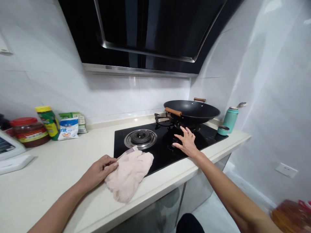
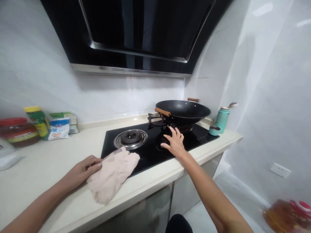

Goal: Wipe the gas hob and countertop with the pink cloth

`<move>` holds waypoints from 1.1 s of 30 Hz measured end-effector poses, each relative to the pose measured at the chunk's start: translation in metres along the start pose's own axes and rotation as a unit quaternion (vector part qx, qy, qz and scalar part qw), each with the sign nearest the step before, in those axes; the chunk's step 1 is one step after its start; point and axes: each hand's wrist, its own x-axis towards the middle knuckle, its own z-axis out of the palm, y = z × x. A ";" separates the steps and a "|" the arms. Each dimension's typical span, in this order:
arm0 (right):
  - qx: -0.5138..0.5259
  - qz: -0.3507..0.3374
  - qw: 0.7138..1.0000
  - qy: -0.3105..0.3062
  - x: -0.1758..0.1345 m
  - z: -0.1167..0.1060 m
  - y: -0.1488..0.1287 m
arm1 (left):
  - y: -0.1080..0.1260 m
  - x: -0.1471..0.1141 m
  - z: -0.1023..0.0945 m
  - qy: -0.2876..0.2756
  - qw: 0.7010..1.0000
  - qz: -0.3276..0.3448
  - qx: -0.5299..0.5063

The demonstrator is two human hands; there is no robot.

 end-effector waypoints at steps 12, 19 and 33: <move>0.081 -0.001 0.997 0.002 -0.009 -0.029 -0.098 | 0.000 0.001 0.003 0.011 1.000 0.022 -0.001; 0.185 -0.227 0.918 -0.269 -0.018 -0.019 -0.248 | -0.004 -0.004 -0.006 0.085 0.996 -0.031 -0.023; 0.048 0.010 0.988 -0.146 -0.004 0.004 -0.165 | 0.001 -0.010 -0.005 0.072 0.997 -0.010 -0.034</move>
